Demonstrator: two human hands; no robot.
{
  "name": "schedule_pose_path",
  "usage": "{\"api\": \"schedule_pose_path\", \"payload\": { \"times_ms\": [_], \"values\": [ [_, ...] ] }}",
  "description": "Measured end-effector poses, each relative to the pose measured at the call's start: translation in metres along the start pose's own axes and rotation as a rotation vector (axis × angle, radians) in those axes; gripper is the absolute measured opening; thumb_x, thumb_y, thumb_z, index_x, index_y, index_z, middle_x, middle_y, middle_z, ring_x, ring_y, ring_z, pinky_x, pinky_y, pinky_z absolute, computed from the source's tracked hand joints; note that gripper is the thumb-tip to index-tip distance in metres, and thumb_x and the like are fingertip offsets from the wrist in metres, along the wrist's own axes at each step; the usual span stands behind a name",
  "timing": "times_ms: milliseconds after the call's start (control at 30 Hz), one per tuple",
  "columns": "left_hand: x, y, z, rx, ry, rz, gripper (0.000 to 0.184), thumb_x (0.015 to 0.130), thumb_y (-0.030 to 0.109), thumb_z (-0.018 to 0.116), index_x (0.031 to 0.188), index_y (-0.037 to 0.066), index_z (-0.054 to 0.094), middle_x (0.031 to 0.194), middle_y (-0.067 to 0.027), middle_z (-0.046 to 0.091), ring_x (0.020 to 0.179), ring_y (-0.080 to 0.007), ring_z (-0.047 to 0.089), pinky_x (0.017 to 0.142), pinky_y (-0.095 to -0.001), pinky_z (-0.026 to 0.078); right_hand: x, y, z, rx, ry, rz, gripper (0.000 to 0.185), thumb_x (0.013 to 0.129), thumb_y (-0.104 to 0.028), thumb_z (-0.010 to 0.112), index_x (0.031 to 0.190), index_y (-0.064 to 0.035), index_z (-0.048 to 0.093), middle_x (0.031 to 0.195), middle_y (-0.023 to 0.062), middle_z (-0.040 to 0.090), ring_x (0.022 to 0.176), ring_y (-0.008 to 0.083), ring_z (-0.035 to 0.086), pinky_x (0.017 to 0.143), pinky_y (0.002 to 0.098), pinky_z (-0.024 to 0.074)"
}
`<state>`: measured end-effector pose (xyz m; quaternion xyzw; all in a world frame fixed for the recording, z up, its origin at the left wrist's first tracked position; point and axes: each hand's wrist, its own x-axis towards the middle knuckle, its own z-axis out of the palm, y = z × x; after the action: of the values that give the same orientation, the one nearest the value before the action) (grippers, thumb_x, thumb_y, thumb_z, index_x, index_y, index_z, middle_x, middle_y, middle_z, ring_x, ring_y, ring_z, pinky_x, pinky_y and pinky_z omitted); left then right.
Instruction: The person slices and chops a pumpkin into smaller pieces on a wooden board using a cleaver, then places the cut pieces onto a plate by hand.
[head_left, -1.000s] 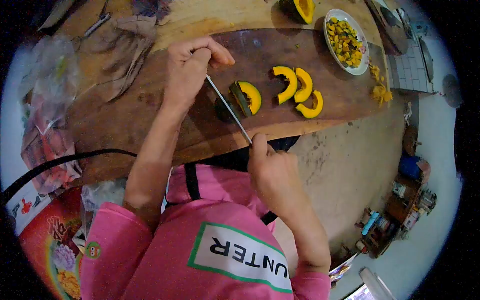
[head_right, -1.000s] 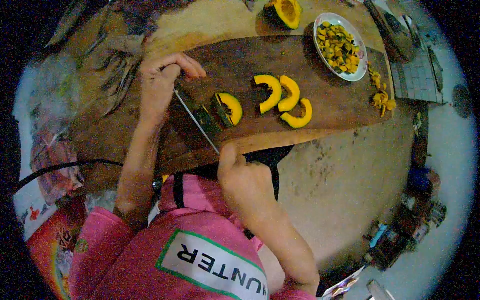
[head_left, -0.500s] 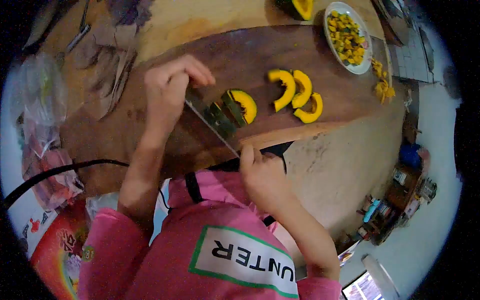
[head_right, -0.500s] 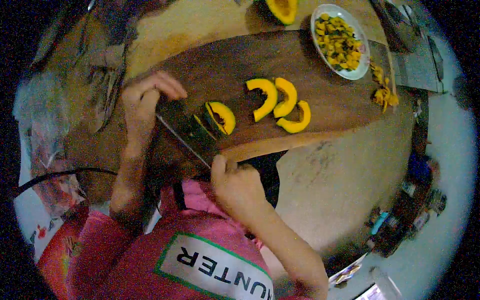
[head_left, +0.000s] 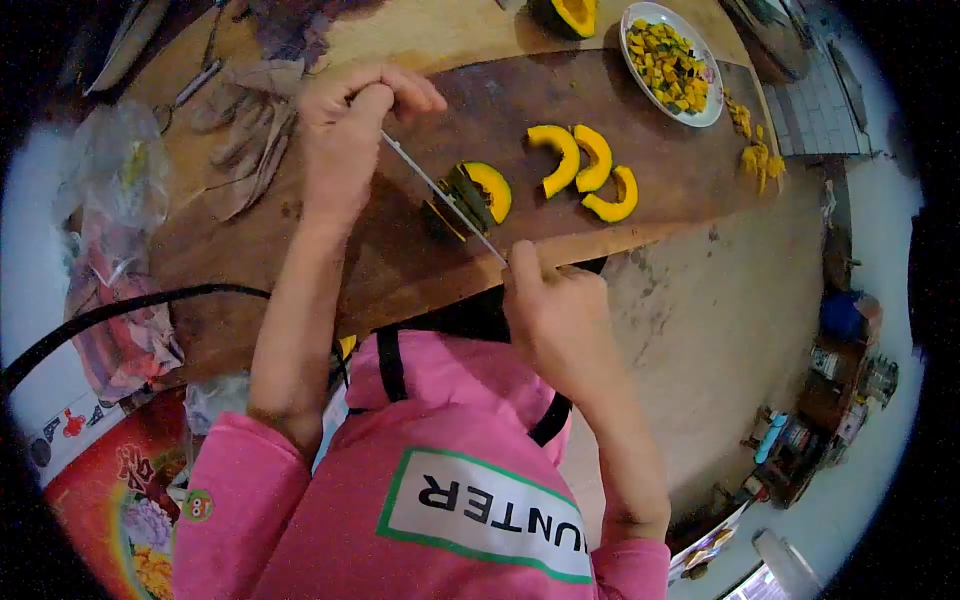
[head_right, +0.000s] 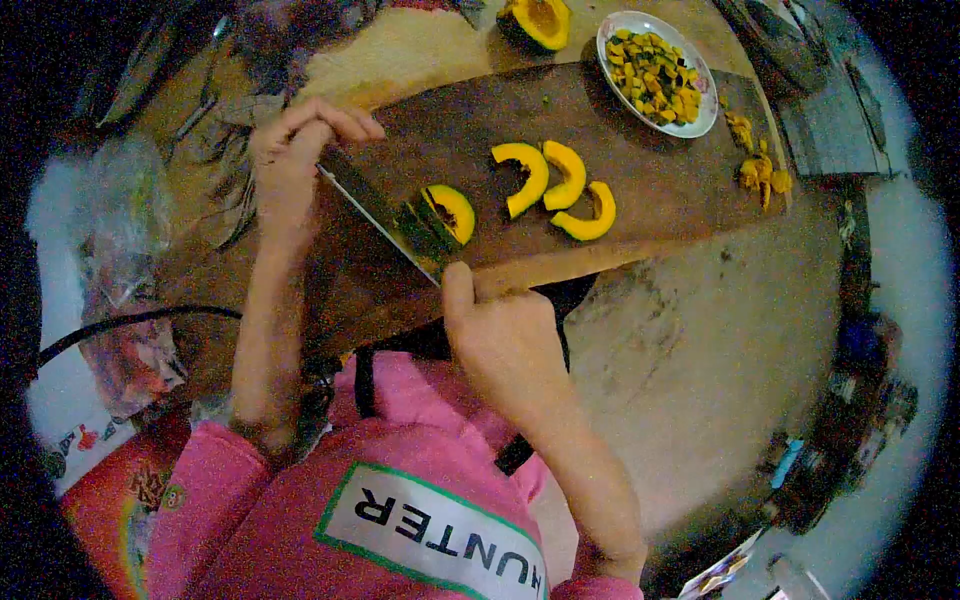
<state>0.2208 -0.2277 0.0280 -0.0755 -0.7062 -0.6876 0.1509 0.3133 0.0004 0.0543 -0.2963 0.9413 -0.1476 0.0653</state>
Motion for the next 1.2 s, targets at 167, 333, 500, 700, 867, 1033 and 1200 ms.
{"api": "schedule_pose_path", "payload": {
  "times_ms": [167, 333, 500, 700, 867, 1033, 1200],
  "values": [
    [0.009, 0.026, 0.014, 0.086, 0.026, 0.082, 0.026, 0.086, 0.002, 0.046, 0.081, -0.002, 0.07, 0.082, -0.0065, 0.072, 0.072, -0.01, 0.059, 0.068, -0.0249, 0.047, -0.011, 0.001, -0.012, 0.082, 0.077, 0.001, 0.017, 0.082, -0.007, 0.059, 0.094, -0.0048, 0.047, 0.073, 0.0159, 0.063, 0.061, 0.0341, 0.064, 0.053, 0.0433, 0.051],
    [-0.009, 0.016, 0.009, 0.152, 0.002, -0.019, 0.025, 0.086, 0.002, 0.046, 0.082, -0.002, 0.071, 0.082, -0.0064, 0.072, 0.071, -0.0102, 0.059, 0.068, -0.0249, 0.047, -0.018, 0.0, 0.0, 0.191, 0.031, 0.035, 0.018, 0.084, -0.003, 0.062, 0.091, -0.0046, 0.046, 0.071, 0.015, 0.057, 0.061, 0.0368, 0.059, 0.051, 0.0457, 0.0445],
    [-0.025, -0.002, -0.001, 0.079, 0.031, -0.119, 0.025, 0.086, 0.001, 0.046, 0.083, -0.003, 0.071, 0.083, -0.0067, 0.072, 0.072, -0.0099, 0.059, 0.069, -0.0249, 0.048, -0.017, -0.003, 0.013, 0.168, -0.019, 0.015, 0.018, 0.083, -0.003, 0.062, 0.091, -0.0038, 0.046, 0.07, 0.0149, 0.057, 0.061, 0.0363, 0.059, 0.052, 0.0452, 0.0453],
    [-0.031, -0.014, -0.006, 0.028, 0.038, -0.134, 0.025, 0.088, 0.0, 0.046, 0.084, -0.003, 0.071, 0.085, -0.0076, 0.072, 0.073, -0.0106, 0.06, 0.07, -0.0256, 0.048, -0.011, -0.005, 0.012, 0.038, -0.12, -0.034, 0.018, 0.082, -0.009, 0.057, 0.097, -0.0032, 0.049, 0.072, 0.0134, 0.063, 0.061, 0.0305, 0.067, 0.058, 0.0382, 0.0545],
    [-0.032, -0.017, -0.007, 0.048, 0.039, -0.133, 0.025, 0.088, 0.001, 0.045, 0.084, -0.003, 0.07, 0.085, -0.0082, 0.072, 0.073, -0.0112, 0.06, 0.07, -0.026, 0.049, -0.01, -0.006, 0.014, 0.03, -0.139, -0.022, 0.017, 0.083, -0.01, 0.057, 0.096, -0.0034, 0.048, 0.072, 0.0129, 0.063, 0.06, 0.0302, 0.067, 0.059, 0.0382, 0.0541],
    [-0.03, -0.019, -0.007, 0.042, 0.049, -0.15, 0.026, 0.088, 0.001, 0.044, 0.084, -0.003, 0.07, 0.085, -0.0083, 0.072, 0.073, -0.0112, 0.06, 0.069, -0.0259, 0.048, -0.008, -0.008, 0.008, 0.031, -0.169, -0.004, 0.016, 0.083, -0.011, 0.057, 0.094, -0.0039, 0.048, 0.072, 0.0132, 0.063, 0.061, 0.0301, 0.066, 0.058, 0.0384, 0.0537],
    [-0.032, -0.014, -0.008, 0.034, 0.071, -0.151, 0.026, 0.087, 0.0, 0.044, 0.083, -0.004, 0.07, 0.084, -0.0082, 0.072, 0.073, -0.0112, 0.06, 0.069, -0.0257, 0.048, -0.007, -0.013, 0.002, 0.072, -0.152, -0.026, 0.016, 0.082, -0.011, 0.057, 0.093, -0.0041, 0.048, 0.07, 0.012, 0.061, 0.06, 0.0295, 0.065, 0.058, 0.0382, 0.0535]
  ]
}}
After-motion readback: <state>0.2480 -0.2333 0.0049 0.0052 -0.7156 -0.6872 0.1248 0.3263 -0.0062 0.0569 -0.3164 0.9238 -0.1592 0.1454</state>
